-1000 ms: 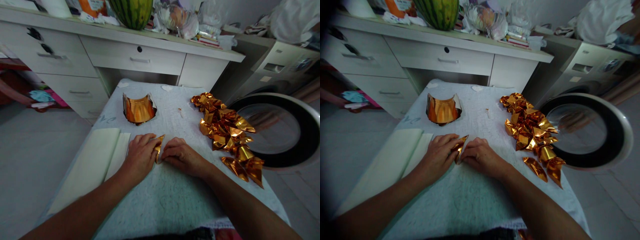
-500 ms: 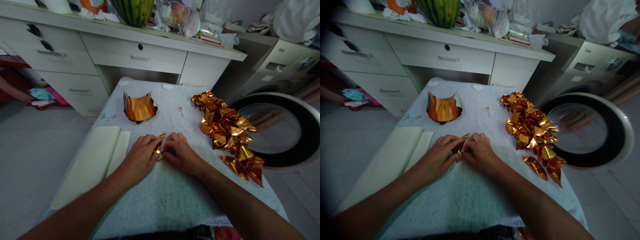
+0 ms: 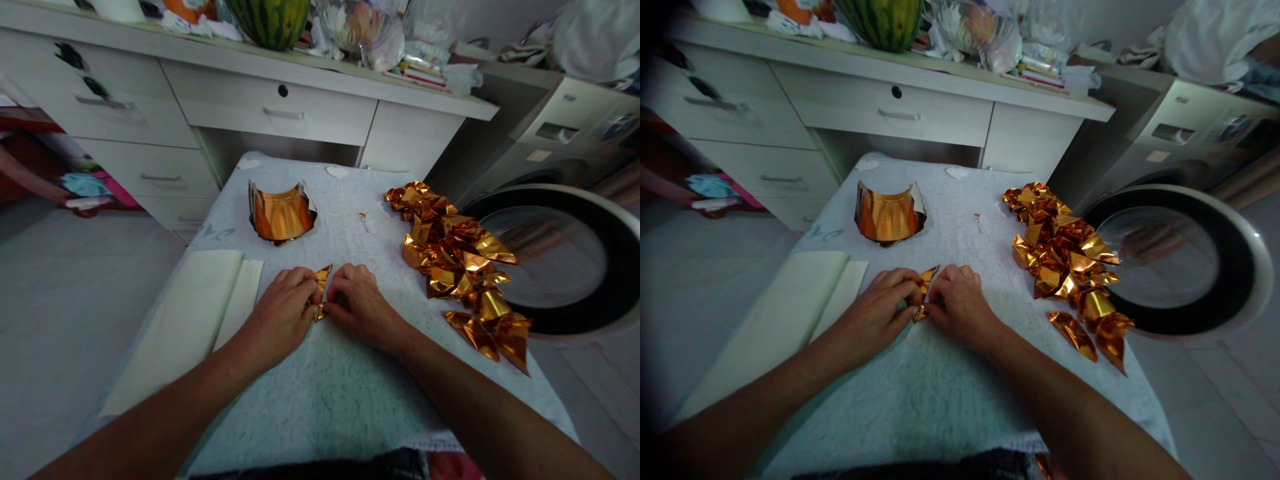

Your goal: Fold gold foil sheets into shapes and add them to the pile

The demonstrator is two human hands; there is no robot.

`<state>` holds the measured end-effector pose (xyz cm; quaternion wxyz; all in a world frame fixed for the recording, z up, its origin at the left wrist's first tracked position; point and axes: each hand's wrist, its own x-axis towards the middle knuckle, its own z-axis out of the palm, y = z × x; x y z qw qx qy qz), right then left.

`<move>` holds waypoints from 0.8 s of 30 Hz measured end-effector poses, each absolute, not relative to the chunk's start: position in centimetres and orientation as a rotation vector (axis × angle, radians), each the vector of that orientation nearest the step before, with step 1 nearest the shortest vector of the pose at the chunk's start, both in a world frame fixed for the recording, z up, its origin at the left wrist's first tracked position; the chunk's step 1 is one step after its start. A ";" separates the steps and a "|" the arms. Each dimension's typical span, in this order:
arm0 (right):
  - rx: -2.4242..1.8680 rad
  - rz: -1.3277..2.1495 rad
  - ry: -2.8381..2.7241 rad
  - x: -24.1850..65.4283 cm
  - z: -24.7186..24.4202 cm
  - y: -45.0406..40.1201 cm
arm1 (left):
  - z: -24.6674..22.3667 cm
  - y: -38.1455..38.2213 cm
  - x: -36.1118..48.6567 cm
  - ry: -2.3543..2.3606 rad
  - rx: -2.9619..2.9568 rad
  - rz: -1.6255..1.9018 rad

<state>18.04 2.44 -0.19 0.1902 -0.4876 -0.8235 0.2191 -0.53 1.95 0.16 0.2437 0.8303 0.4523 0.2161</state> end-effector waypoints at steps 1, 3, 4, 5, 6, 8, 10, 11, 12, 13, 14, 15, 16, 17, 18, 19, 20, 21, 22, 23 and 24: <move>-1.371 0.619 -2.313 18.0 -0.2 2.5 | 0.2 1.9 -0.5 1.233 2.268 0.591; -1.376 0.622 -2.314 18.0 -0.2 2.5 | 0.2 1.9 -0.6 1.226 2.266 0.591; -1.378 0.620 -2.314 17.9 -0.1 2.5 | 0.3 1.9 -0.6 1.222 2.264 0.591; -1.378 0.619 -2.314 17.9 -0.1 2.5 | 0.3 1.8 -0.7 1.217 2.259 0.591; -1.377 0.618 -2.315 17.9 -0.1 2.5 | 0.4 1.8 -0.7 1.214 2.252 0.593; -1.374 0.614 -2.314 17.9 -0.1 2.5 | 0.4 1.7 -0.7 1.219 2.234 0.593; -1.377 0.609 -2.312 17.9 -0.1 2.5 | 0.4 1.7 -0.7 1.226 2.227 0.595; -1.379 0.608 -2.312 17.9 -0.1 2.5 | 0.4 1.6 -0.7 1.228 2.230 0.601; -1.380 0.605 -2.313 17.9 -0.1 2.5 | 0.3 1.6 -0.7 1.228 2.234 0.609; -1.380 0.602 -2.313 17.9 -0.1 2.6 | 0.2 1.6 -0.6 1.228 2.240 0.615; -1.378 0.600 -2.314 17.9 -0.1 2.6 | 0.2 1.6 -0.6 1.229 2.244 0.620; -1.376 0.598 -2.315 17.9 -0.1 2.5 | 0.1 1.6 -0.6 1.233 2.245 0.622; -1.374 0.596 -2.314 17.9 -0.1 2.5 | 0.1 1.6 -0.6 1.238 2.245 0.621; -1.373 0.596 -2.313 18.0 -0.1 2.5 | 0.0 1.6 -0.6 1.240 2.245 0.620; -1.373 0.598 -2.312 18.0 -0.2 2.5 | 0.1 1.6 -0.5 1.240 2.244 0.619; -1.371 0.599 -2.311 18.0 -0.2 2.5 | 0.1 1.6 -0.5 1.238 2.243 0.617; -1.368 0.601 -2.311 18.0 -0.2 2.5 | 0.1 1.6 -0.5 1.236 2.240 0.614; -1.367 0.603 -2.311 18.0 -0.2 2.5 | 0.2 1.6 -0.6 1.233 2.237 0.610; -1.368 0.603 -2.310 18.0 -0.3 2.5 | 0.2 1.6 -0.6 1.232 2.235 0.606; -1.369 0.602 -2.310 18.0 -0.3 2.5 | 0.2 1.6 -0.6 1.233 2.234 0.601; -1.369 0.599 -2.309 18.0 -0.3 2.5 | 0.2 1.7 -0.7 1.235 2.234 0.595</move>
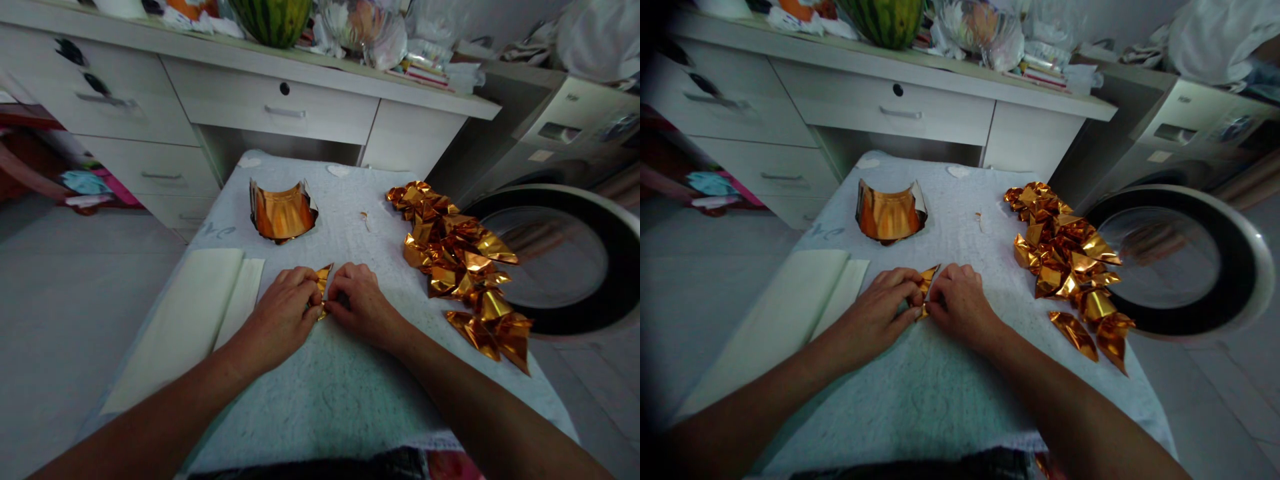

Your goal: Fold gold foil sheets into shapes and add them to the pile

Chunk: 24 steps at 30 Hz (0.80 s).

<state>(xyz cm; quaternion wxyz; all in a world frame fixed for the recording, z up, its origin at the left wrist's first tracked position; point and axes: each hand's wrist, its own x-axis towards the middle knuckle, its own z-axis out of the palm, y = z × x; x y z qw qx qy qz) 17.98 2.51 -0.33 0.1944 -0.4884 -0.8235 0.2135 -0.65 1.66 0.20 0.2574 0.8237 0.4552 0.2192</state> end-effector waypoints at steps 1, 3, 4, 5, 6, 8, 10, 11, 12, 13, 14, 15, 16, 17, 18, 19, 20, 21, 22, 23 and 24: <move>-1.369 0.596 -2.308 18.0 -0.4 2.5 | 0.2 1.7 -0.7 1.235 2.235 0.591; -1.363 0.595 -2.308 18.0 -0.4 2.6 | 0.1 1.7 -0.8 1.223 2.243 0.592; -1.359 0.598 -2.308 18.0 -0.4 2.6 | 0.0 1.7 -0.9 1.213 2.247 0.600; -1.357 0.599 -2.307 18.0 -0.4 2.6 | 0.0 1.7 -0.9 1.203 2.249 0.606; -1.356 0.601 -2.306 18.0 -0.4 2.6 | -0.1 1.7 -0.9 1.197 2.251 0.612; -1.360 0.601 -2.305 18.0 -0.4 2.6 | -0.1 1.7 -0.9 1.196 2.251 0.614; -1.364 0.599 -2.307 18.0 -0.4 2.6 | -0.1 1.6 -0.9 1.206 2.248 0.608; -1.368 0.598 -2.311 18.0 -0.3 2.6 | 0.0 1.6 -0.9 1.209 2.248 0.606; -1.374 0.597 -2.314 18.0 -0.3 2.6 | 0.0 1.6 -0.8 1.210 2.249 0.608; -1.380 0.596 -2.315 18.0 -0.3 2.6 | 0.0 1.6 -0.8 1.211 2.250 0.609; -1.384 0.596 -2.316 18.0 -0.2 2.6 | 0.0 1.6 -0.8 1.214 2.249 0.609; -1.384 0.598 -2.316 17.9 -0.2 2.6 | 0.0 1.6 -0.7 1.217 2.250 0.609; -1.383 0.603 -2.314 17.9 -0.2 2.6 | 0.0 1.6 -0.7 1.219 2.252 0.607; -1.381 0.608 -2.312 17.9 -0.2 2.6 | 0.0 1.6 -0.7 1.223 2.255 0.605; -1.380 0.613 -2.311 17.9 -0.2 2.6 | 0.0 1.6 -0.7 1.226 2.259 0.602; -1.383 0.618 -2.310 17.9 -0.1 2.5 | -0.1 1.6 -0.7 1.226 2.263 0.601; -1.389 0.619 -2.309 17.9 -0.1 2.5 | -0.1 1.6 -0.7 1.225 2.267 0.600; -1.396 0.618 -2.308 17.9 -0.1 2.5 | -0.1 1.6 -0.7 1.226 2.270 0.598; -1.401 0.617 -2.309 17.9 -0.1 2.5 | -0.1 1.6 -0.7 1.230 2.270 0.594; -1.406 0.616 -2.311 17.9 -0.1 2.5 | -0.1 1.6 -0.7 1.234 2.270 0.590; -1.410 0.614 -2.315 17.9 -0.1 2.5 | 0.0 1.5 -0.7 1.238 2.271 0.586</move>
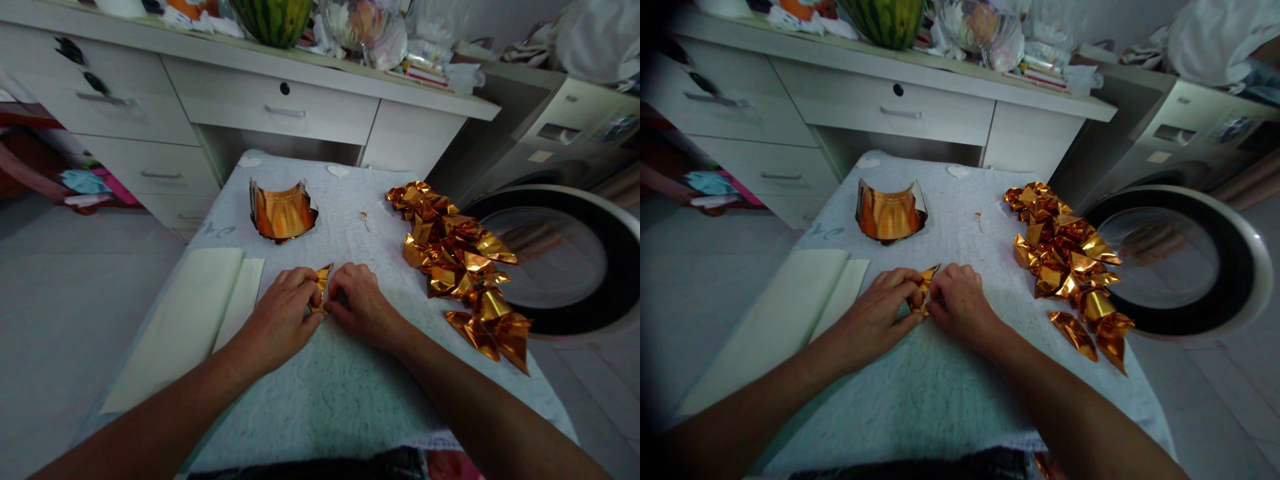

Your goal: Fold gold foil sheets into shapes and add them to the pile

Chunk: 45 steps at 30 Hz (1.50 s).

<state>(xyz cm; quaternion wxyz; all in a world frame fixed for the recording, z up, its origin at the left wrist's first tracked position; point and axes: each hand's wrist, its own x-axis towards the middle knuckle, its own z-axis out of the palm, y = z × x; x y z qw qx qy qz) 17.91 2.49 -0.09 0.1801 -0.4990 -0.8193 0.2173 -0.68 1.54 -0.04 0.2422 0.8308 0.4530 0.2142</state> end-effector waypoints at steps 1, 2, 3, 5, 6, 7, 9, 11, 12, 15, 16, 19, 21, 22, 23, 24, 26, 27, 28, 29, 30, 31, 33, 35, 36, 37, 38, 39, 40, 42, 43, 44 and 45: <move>-1.415 0.610 -2.321 17.9 -0.1 2.5 | 0.0 1.5 -0.7 1.243 2.273 0.581; -1.418 0.603 -2.331 17.9 -0.1 2.5 | 0.0 1.5 -0.6 1.247 2.275 0.578; -1.421 0.593 -2.342 17.9 -0.1 2.4 | -0.1 1.5 -0.6 1.249 2.278 0.578; -1.427 0.567 -2.362 17.8 -0.1 2.4 | -0.1 1.5 -0.5 1.260 2.278 0.581; -1.431 0.555 -2.370 17.8 -0.1 2.3 | -0.2 1.5 -0.5 1.268 2.276 0.581; -1.436 0.544 -2.376 17.7 -0.1 2.3 | -0.2 1.5 -0.5 1.277 2.274 0.581; -1.442 0.525 -2.386 17.7 0.0 2.2 | -0.3 1.4 -0.4 1.289 2.272 0.579; -1.444 0.505 -2.397 17.6 0.0 2.1 | -0.3 1.4 -0.4 1.288 2.272 0.585; -1.448 0.495 -2.401 17.6 0.0 2.1 | -0.3 1.4 -0.4 1.287 2.270 0.587; -1.469 0.469 -2.402 17.7 0.0 2.1 | -0.2 1.3 -0.4 1.290 2.260 0.582; -1.477 0.461 -2.397 17.8 -0.1 2.1 | -0.2 1.3 -0.4 1.291 2.257 0.577; -1.494 0.440 -2.374 18.4 -0.1 2.3 | -0.1 1.2 -0.5 1.287 2.253 0.570; -1.506 0.435 -2.367 18.8 -0.1 2.4 | -0.2 1.2 -0.5 1.287 2.259 0.566; -1.514 0.436 -2.366 19.0 -0.1 2.5 | -0.2 1.3 -0.5 1.289 2.263 0.562; -1.527 0.436 -2.363 19.3 -0.1 2.6 | -0.2 1.3 -0.5 1.292 2.268 0.558; -1.546 0.434 -2.359 19.5 0.0 2.7 | -0.3 1.3 -0.5 1.296 2.271 0.552; -1.582 0.427 -2.351 20.0 0.0 2.9 | -0.3 1.3 -0.5 1.297 2.272 0.537; -1.595 0.424 -2.349 20.2 0.0 3.0 | -0.2 1.3 -0.5 1.297 2.271 0.531; -1.604 0.424 -2.348 20.5 0.1 3.1 | -0.2 1.3 -0.5 1.297 2.269 0.527; -1.607 0.425 -2.346 20.7 0.1 3.2 | -0.1 1.3 -0.5 1.298 2.268 0.525; -1.603 0.430 -2.343 20.9 0.1 3.3 | -0.1 1.3 -0.4 1.300 2.265 0.523; -1.590 0.437 -2.333 21.1 0.2 3.4 | 0.0 1.3 -0.4 1.305 2.261 0.524; -1.542 0.460 -2.293 21.3 0.3 3.6 | 0.0 1.3 -0.4 1.307 2.253 0.533; -1.468 0.492 -2.245 21.2 0.4 3.8 | -0.1 1.3 -0.5 1.290 2.253 0.549; -1.430 0.503 -2.230 21.1 0.5 3.8 | -0.2 1.3 -0.5 1.273 2.258 0.559; -1.399 0.508 -2.223 20.9 0.5 3.9 | -0.3 1.4 -0.5 1.250 2.265 0.569; -1.379 0.507 -2.226 20.7 0.5 3.9 | -0.3 1.4 -0.5 1.227 2.271 0.576; -1.369 0.502 -2.237 20.4 0.5 4.0 | -0.4 1.5 -0.6 1.202 2.274 0.580; -1.378 0.496 -2.252 20.2 0.5 4.1 | -0.4 1.6 -0.6 1.178 2.276 0.581; -1.428 0.485 -2.277 19.8 0.4 4.2 | -0.5 1.6 -0.7 1.133 2.276 0.579; -1.460 0.479 -2.286 19.6 0.4 4.3 | -0.5 1.6 -0.8 1.110 2.276 0.580; -1.491 0.472 -2.292 19.5 0.4 4.3 | -0.4 1.6 -0.8 1.089 2.276 0.584; -1.520 0.467 -2.295 19.5 0.4 4.4 | -0.4 1.6 -0.8 1.072 2.275 0.591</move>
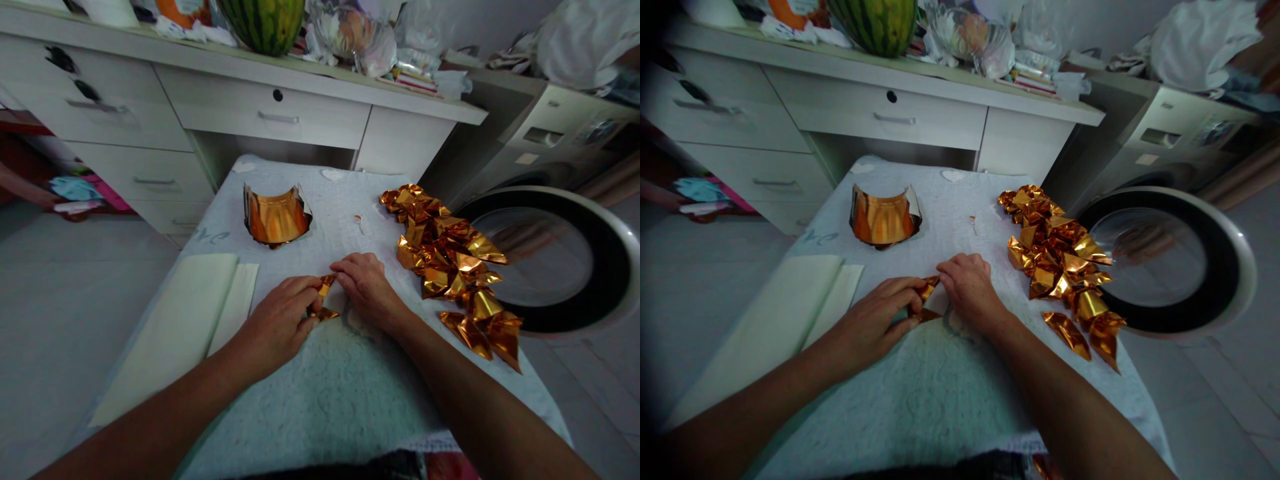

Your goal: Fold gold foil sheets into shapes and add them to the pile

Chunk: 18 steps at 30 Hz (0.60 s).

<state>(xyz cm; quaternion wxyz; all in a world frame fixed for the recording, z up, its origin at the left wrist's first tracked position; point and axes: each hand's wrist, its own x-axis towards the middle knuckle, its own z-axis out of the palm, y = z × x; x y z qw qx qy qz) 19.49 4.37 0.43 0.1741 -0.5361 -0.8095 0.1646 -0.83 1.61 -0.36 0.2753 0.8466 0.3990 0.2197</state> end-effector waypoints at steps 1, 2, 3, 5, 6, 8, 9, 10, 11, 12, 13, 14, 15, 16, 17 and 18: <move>-1.546 0.466 -2.294 19.5 0.5 4.4 | -0.3 1.6 -0.8 1.067 2.275 0.593; -1.566 0.473 -2.289 19.5 0.5 4.4 | -0.2 1.5 -0.8 1.074 2.275 0.592; -1.581 0.486 -2.281 19.5 0.5 4.4 | -0.2 1.5 -0.8 1.093 2.276 0.589; -1.590 0.519 -2.253 19.7 0.6 4.4 | -0.1 1.4 -0.7 1.164 2.276 0.586; -1.584 0.538 -2.241 19.8 0.6 4.3 | 0.0 1.4 -0.7 1.214 2.272 0.587; -1.554 0.570 -2.229 20.1 0.7 4.3 | 0.0 1.4 -0.7 1.317 2.260 0.600; -1.531 0.585 -2.229 20.3 0.7 4.2 | 0.0 1.4 -0.7 1.359 2.252 0.606; -1.503 0.605 -2.234 20.4 0.8 4.2 | -0.1 1.4 -0.7 1.388 2.243 0.611; -1.470 0.631 -2.236 20.6 0.9 4.2 | -0.1 1.3 -0.8 1.401 2.233 0.617; -1.436 0.664 -2.231 20.7 1.0 4.2 | -0.2 1.3 -0.8 1.400 2.223 0.622; -1.406 0.703 -2.218 20.9 1.1 4.2 | -0.3 1.3 -0.9 1.390 2.214 0.626; -1.386 0.742 -2.197 20.9 1.1 4.2 | -0.4 1.2 -0.9 1.378 2.207 0.630; -1.377 0.774 -2.170 21.0 1.1 4.2 | -0.5 1.2 -0.9 1.368 2.200 0.633; -1.381 0.798 -2.138 21.0 1.0 4.3 | -0.5 1.2 -0.9 1.362 2.192 0.635; -1.389 0.822 -2.102 21.0 0.8 4.4 | -0.6 1.2 -0.9 1.357 2.183 0.632; -1.395 0.853 -2.064 21.0 0.7 4.4 | -0.6 1.2 -0.8 1.353 2.173 0.627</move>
